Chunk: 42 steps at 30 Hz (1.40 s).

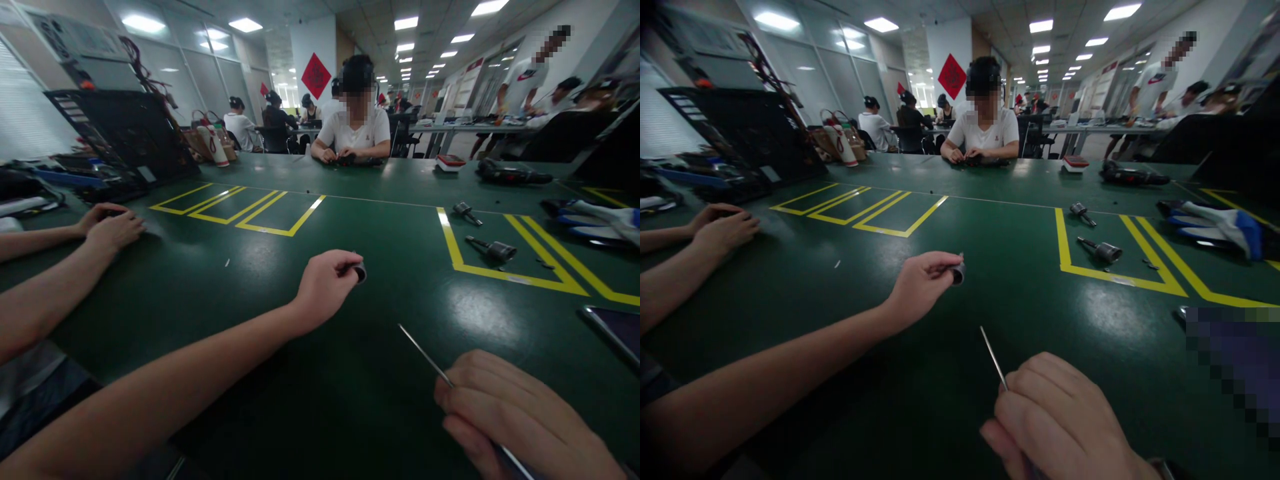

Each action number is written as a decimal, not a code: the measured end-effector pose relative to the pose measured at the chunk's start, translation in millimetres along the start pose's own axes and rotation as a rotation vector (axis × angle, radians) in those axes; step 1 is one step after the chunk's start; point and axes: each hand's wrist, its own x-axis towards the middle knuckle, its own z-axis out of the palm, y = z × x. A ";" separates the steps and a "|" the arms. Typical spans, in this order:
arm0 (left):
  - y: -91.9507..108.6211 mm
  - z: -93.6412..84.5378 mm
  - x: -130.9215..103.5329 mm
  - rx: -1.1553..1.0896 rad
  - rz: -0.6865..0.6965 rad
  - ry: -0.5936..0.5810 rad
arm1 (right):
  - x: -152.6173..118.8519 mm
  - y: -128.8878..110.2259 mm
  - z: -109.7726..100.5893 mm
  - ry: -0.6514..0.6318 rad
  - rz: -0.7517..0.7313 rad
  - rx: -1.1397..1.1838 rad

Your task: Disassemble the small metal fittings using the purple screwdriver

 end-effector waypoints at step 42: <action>-47.4 -12.6 58.0 0.422 0.410 0.366 | 10.0 111.6 5.4 -0.131 0.973 0.152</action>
